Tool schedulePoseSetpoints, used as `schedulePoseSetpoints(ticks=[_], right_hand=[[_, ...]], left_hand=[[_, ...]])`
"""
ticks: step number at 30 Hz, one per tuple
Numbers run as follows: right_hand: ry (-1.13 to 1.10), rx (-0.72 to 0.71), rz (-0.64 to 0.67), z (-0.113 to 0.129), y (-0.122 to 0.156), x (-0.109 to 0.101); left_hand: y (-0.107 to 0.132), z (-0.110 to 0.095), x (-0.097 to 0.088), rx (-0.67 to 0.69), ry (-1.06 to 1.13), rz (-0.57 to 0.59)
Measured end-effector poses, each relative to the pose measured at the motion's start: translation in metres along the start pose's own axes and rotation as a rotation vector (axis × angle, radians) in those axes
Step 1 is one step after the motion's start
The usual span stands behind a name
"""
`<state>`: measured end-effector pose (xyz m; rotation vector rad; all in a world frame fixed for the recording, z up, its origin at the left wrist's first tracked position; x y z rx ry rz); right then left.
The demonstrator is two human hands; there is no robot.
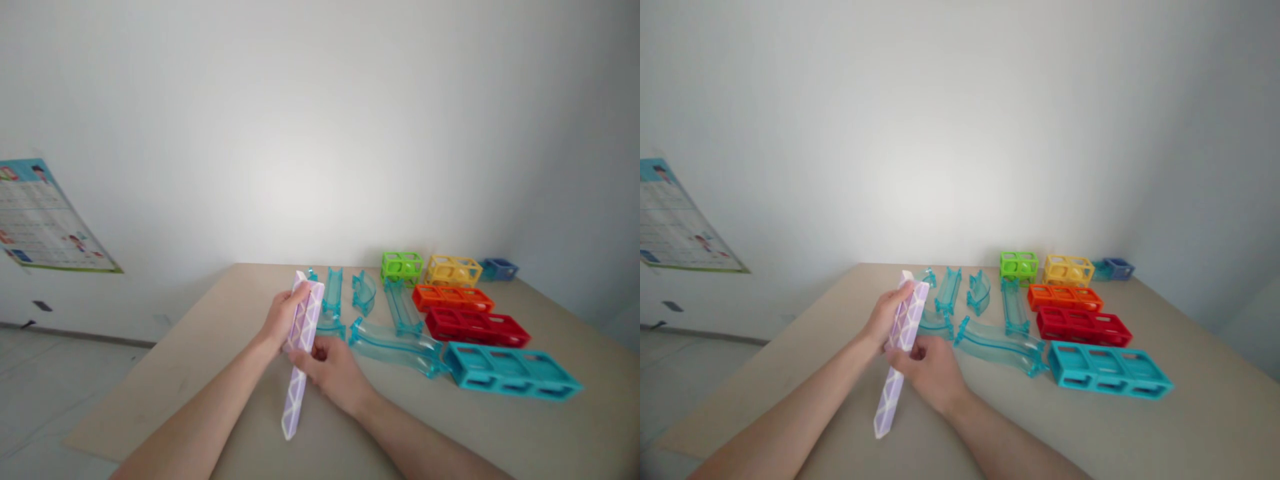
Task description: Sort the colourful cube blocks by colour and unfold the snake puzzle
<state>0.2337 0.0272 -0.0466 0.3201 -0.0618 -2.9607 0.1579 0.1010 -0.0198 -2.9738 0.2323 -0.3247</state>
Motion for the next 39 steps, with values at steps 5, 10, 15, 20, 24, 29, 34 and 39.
schedulePoseSetpoints(ticks=[5,10,15,20,24,29,34,39], right_hand=[[0.189,-0.008,0.022,-0.002,0.002,0.006],[0.029,-0.027,0.101,-0.005,0.003,0.012],[-0.188,0.059,0.279,-0.013,0.004,0.028],[-0.237,0.092,0.289,-0.01,0.003,0.028],[-0.185,0.079,0.203,-0.005,0.002,0.019],[-0.044,0.048,0.082,-0.002,0.001,0.005],[0.305,-0.098,-0.171,0.019,0.007,-0.017],[0.53,-0.199,-0.309,0.037,0.019,-0.021]], left_hand=[[-0.004,0.004,-0.013,-0.073,0.174,-0.123],[0.007,0.008,0.017,-0.222,0.382,0.124],[0.025,-0.006,0.053,-0.24,0.576,0.477],[0.024,-0.009,0.049,-0.227,0.56,0.421],[0.021,-0.005,0.04,-0.26,0.516,0.302],[0.016,-0.009,0.031,-0.215,0.503,0.156],[0.02,-0.004,0.03,-0.295,0.542,0.105],[0.026,-0.007,0.042,-0.374,0.659,0.277]])
Point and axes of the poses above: each hand's wrist, its own y-axis away from the middle knuckle, its own x-axis out of the palm, z = x × y, the point moved 10 cm from there along -y, towards the middle knuckle, and after that the axes turned 9 degrees about x, right-handed, at the moved point
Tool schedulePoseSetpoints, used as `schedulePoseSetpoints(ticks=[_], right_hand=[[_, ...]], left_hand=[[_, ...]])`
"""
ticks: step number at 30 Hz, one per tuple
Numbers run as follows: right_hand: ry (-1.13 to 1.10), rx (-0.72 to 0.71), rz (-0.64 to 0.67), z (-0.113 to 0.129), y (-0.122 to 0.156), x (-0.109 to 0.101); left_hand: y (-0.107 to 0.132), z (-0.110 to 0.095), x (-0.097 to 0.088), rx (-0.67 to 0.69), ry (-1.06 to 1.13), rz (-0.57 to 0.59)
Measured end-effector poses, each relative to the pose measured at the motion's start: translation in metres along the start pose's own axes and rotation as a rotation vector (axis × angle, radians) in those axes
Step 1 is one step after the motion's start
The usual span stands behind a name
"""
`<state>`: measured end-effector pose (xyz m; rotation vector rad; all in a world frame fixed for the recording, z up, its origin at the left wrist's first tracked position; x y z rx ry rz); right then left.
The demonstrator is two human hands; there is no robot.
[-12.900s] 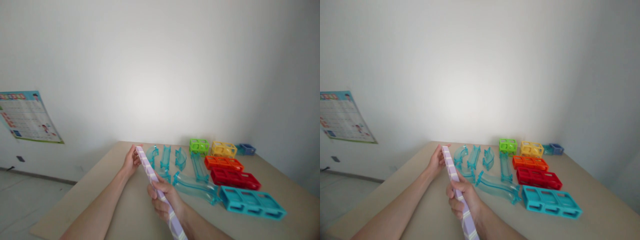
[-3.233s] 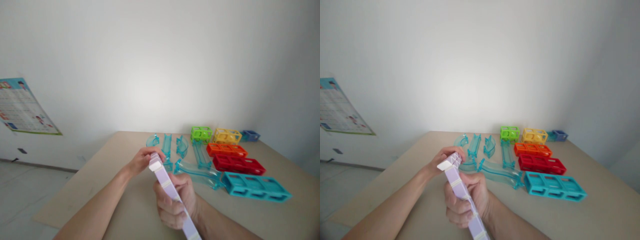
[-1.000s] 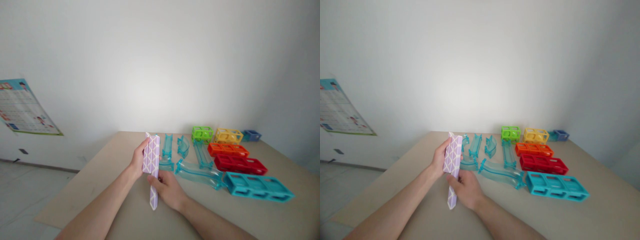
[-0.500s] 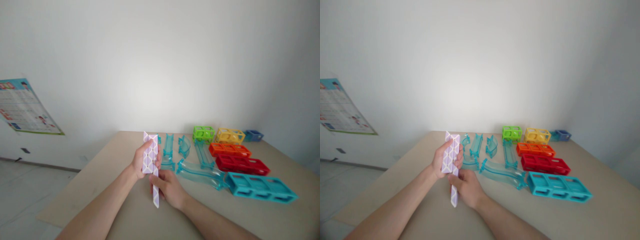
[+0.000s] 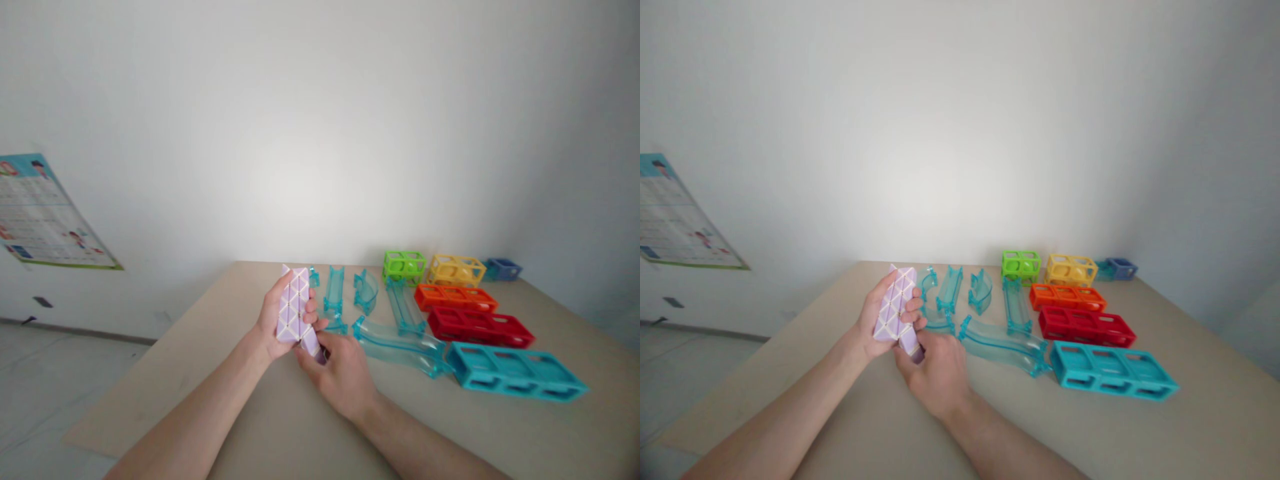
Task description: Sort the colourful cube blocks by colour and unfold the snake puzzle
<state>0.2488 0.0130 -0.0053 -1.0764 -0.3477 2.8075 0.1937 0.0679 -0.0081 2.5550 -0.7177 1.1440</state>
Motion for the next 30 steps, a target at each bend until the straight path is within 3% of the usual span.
schedulePoseSetpoints(ticks=[4,13,22,26,30], right_hand=[[0.021,-0.124,-0.076,0.015,0.007,-0.009],[0.113,-0.312,-0.207,0.034,0.014,-0.02],[0.308,-0.28,-0.371,0.036,0.008,-0.036],[0.151,-0.31,-0.34,0.041,0.016,-0.04],[-0.101,-0.309,-0.279,0.036,0.022,-0.042]], left_hand=[[0.003,0.001,0.008,-0.087,-0.012,0.098],[0.006,-0.001,0.006,-0.139,-0.099,0.129],[-0.001,-0.013,0.0,0.03,-0.089,0.011],[-0.006,-0.026,-0.009,0.161,-0.024,-0.074],[-0.006,-0.056,-0.038,0.387,-0.007,-0.214]])
Point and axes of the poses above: each hand's wrist, its own y-axis away from the middle knuckle, its own x-axis out of the palm, z = x × y, the point moved 10 cm from there along -y, towards the middle knuckle, and after that the axes turned 9 degrees about x, right-handed, at the moved point
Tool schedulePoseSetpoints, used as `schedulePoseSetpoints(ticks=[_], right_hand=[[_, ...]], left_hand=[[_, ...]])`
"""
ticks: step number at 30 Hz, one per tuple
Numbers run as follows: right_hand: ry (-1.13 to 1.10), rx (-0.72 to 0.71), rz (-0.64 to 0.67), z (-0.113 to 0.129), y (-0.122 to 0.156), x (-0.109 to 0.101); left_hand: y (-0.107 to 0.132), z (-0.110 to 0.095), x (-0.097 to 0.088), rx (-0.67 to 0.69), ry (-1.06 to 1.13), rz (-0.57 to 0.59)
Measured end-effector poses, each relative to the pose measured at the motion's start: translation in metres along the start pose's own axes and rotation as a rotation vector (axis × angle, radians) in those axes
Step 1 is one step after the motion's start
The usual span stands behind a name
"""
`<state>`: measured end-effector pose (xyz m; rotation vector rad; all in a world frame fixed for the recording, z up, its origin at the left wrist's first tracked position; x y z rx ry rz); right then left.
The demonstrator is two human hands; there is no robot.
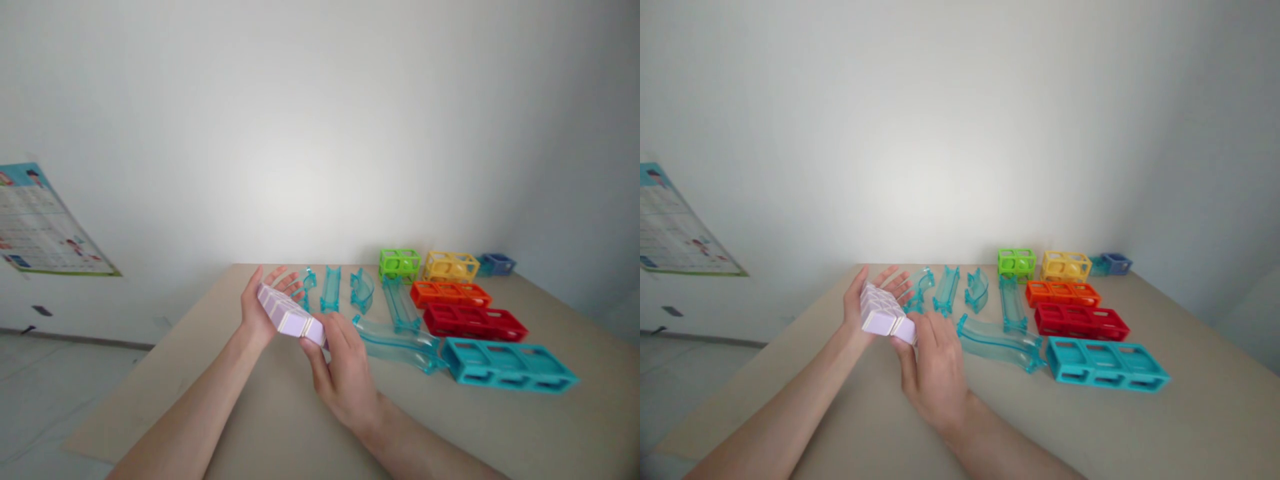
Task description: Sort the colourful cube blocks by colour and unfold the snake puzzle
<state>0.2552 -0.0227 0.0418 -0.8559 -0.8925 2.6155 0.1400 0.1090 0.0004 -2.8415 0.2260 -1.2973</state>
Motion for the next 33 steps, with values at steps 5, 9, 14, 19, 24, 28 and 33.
schedulePoseSetpoints(ticks=[5,9,14,19,24,28,33], right_hand=[[-0.474,0.312,0.164,-0.034,0.003,0.022],[-1.176,0.76,0.56,-0.047,0.025,0.08],[-1.525,1.032,0.862,-0.03,0.05,0.106],[-1.509,1.065,0.777,-0.037,0.049,0.107],[-1.466,1.022,0.765,-0.039,0.048,0.111],[-1.43,1.078,0.889,-0.039,0.057,0.115],[-1.559,1.129,0.949,-0.033,0.059,0.109]], left_hand=[[-0.011,-0.007,-0.003,-0.067,0.083,0.171],[-0.007,0.0,0.002,-0.09,0.042,0.245],[0.022,0.025,0.03,-0.132,-0.094,0.473],[0.038,0.037,0.047,-0.139,-0.062,0.574],[0.025,0.037,0.034,-0.17,0.011,0.402],[0.019,0.037,0.028,-0.15,0.041,0.339],[0.019,0.035,0.032,-0.081,-0.078,0.421]])
Point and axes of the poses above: each hand's wrist, its own y-axis away from the middle knuckle, its own x-axis out of the palm, z = x × y, the point moved 10 cm from there along -y, towards the middle knuckle, and after that the axes turned 9 degrees about x, right-handed, at the moved point
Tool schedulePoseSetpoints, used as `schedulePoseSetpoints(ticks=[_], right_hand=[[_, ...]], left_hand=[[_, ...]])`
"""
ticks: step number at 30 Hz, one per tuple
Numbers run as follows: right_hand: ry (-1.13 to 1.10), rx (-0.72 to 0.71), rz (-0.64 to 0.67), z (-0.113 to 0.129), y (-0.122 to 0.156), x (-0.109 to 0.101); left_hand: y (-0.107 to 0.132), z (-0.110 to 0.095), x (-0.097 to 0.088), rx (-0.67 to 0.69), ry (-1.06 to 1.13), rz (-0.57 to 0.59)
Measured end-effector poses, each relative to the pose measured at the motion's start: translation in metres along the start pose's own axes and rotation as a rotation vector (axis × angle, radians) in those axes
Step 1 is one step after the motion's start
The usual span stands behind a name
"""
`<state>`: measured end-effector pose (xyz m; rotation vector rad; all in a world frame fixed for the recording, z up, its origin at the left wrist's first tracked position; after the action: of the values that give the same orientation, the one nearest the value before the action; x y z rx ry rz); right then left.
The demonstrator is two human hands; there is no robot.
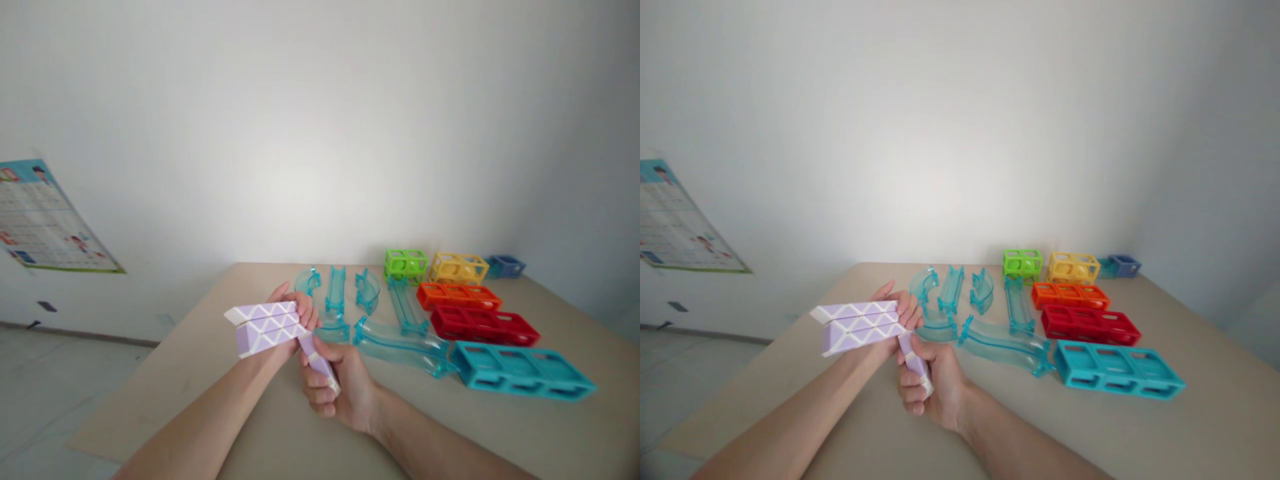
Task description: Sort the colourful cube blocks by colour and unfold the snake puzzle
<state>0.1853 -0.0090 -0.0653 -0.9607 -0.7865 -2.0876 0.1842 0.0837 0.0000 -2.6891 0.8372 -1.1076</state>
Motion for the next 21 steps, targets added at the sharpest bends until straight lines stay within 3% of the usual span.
schedulePoseSetpoints(ticks=[3,7,12,17,21], right_hand=[[0.007,0.016,0.025,-0.002,0.001,0.006],[0.108,-0.024,-0.107,0.001,0.001,0.0],[0.184,-0.059,-0.244,0.006,0.002,-0.009],[0.303,-0.076,-0.361,0.008,0.003,-0.017],[0.514,-0.215,-0.509,0.022,0.008,-0.023]], left_hand=[[0.002,-0.006,0.003,0.011,-0.072,0.049],[0.004,-0.009,0.0,-0.017,-0.094,0.012],[0.002,-0.014,0.002,0.046,-0.119,-0.001],[0.006,-0.013,0.008,0.016,-0.414,-0.04],[0.009,-0.021,0.012,0.091,-0.625,-0.107]])
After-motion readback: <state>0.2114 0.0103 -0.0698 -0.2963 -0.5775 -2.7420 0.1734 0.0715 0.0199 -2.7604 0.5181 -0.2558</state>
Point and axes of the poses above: each hand's wrist, its own y-axis away from the middle knuckle, its own x-axis out of the palm, z = x × y, the point moved 10 cm from there along -y, towards the middle knuckle, and after that the axes turned 9 degrees about x, right-handed, at the moved point
